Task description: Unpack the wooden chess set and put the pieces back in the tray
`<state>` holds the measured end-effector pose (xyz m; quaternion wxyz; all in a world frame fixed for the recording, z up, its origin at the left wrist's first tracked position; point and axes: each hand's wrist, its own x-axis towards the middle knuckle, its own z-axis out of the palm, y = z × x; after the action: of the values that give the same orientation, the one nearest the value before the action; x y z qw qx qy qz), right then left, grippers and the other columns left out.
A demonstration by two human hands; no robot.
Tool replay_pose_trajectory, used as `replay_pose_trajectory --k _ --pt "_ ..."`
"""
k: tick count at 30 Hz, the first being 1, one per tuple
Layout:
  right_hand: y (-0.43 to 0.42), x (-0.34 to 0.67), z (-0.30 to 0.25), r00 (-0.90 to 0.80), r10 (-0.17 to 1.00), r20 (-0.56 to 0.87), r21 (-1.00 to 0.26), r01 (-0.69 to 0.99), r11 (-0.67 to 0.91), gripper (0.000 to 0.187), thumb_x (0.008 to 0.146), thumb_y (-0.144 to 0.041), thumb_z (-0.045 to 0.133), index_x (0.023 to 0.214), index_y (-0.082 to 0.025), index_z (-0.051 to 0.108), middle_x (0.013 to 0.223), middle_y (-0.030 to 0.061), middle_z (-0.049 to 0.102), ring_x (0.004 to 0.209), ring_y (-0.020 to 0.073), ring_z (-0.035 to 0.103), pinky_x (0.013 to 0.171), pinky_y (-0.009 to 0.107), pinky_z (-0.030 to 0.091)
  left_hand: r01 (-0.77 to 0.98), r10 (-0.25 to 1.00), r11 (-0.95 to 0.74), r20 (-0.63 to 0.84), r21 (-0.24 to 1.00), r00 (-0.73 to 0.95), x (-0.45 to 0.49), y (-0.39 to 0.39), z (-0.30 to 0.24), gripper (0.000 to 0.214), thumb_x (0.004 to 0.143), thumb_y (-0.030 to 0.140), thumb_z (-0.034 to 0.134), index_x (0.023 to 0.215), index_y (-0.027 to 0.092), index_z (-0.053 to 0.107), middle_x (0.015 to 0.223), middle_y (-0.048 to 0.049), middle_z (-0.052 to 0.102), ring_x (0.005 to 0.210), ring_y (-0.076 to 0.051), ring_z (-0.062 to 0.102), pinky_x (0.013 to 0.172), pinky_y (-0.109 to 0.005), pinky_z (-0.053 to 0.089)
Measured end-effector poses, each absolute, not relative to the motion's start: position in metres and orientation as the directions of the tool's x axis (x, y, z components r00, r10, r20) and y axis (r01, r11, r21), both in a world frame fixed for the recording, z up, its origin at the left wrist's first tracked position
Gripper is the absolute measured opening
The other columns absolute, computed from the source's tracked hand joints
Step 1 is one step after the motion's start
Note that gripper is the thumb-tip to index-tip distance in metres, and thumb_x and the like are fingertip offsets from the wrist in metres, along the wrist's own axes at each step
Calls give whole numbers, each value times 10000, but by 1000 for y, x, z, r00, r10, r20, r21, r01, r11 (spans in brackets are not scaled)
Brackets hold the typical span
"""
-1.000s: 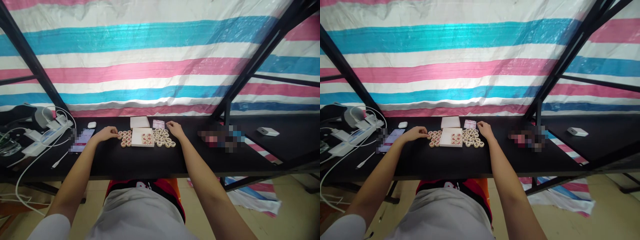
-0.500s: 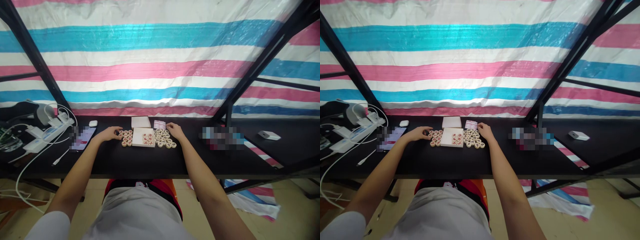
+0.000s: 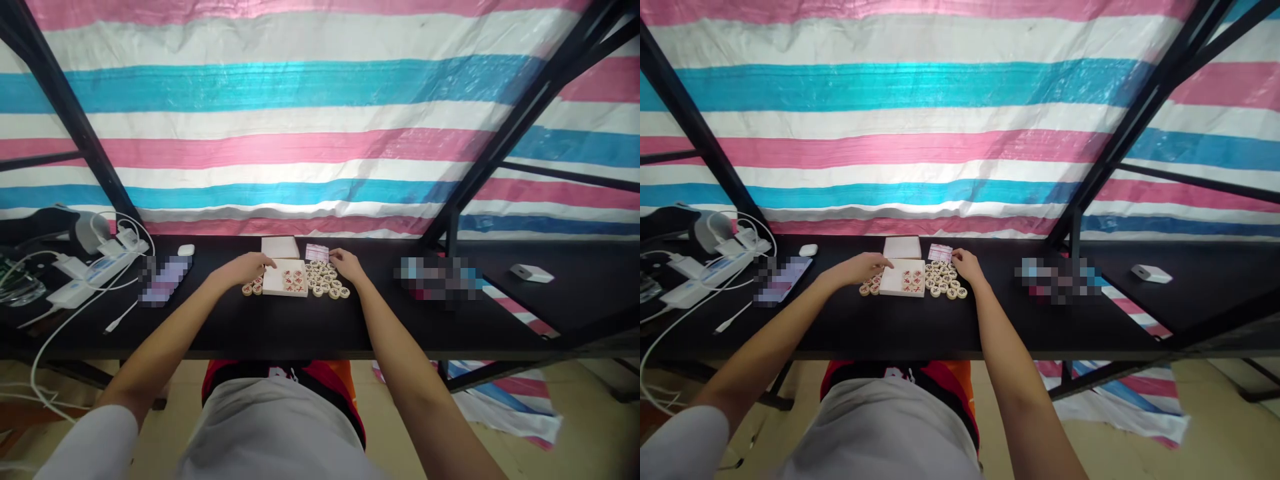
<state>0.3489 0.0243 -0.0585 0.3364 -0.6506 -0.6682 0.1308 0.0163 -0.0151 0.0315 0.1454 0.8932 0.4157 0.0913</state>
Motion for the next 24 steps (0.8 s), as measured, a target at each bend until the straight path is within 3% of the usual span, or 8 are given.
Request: replay_pose_trajectory --k 2,4,9,15,21,24 --pt "24 349 -58 72 958 276 -613 781 118 269 796 -214 501 1003 -180 669 899 45 683 828 154 598 804 270 429 722 731 -669 -24 173 682 46 -10 30 374 813 137 458 1115 230 659 1155 -66 634 1067 -216 555 869 -257 408" --pt "24 349 -57 65 961 270 -613 781 119 271 802 -215 497 1009 -174 668 891 44 685 812 149 597 788 260 428 715 707 -693 -107 91 699 66 -2 25 346 812 149 482 1096 228 663 1121 -75 649 1045 -222 564 844 -264 413" --pt "23 349 -56 47 965 259 -600 790 122 277 804 -209 495 1014 -165 669 884 48 688 798 146 601 760 246 426 713 701 -693 -133 107 701 75 11 16 272 830 313 524 1030 221 684 1030 -83 676 1001 -236 577 784 -267 421" --pt "23 348 -56 49 967 251 -597 794 114 268 804 -217 499 1006 -179 671 876 42 691 793 152 604 753 251 429 718 709 -688 -113 103 696 76 9 18 265 813 368 556 955 195 698 951 -94 689 935 -234 599 752 -267 419" --pt "23 348 -56 46 967 252 -594 796 117 269 795 -208 498 995 -184 676 878 44 692 801 157 606 766 258 434 719 715 -695 -120 -13 689 85 12 20 187 817 241 534 888 175 694 921 -109 695 879 -243 625 765 -310 416" --pt "22 348 -55 46 968 247 -598 793 115 265 800 -214 499 995 -186 677 886 44 694 814 158 609 774 258 433 731 722 -682 -160 0 673 86 14 24 180 783 222 573 909 191 697 939 -98 697 865 -234 628 751 -297 420"
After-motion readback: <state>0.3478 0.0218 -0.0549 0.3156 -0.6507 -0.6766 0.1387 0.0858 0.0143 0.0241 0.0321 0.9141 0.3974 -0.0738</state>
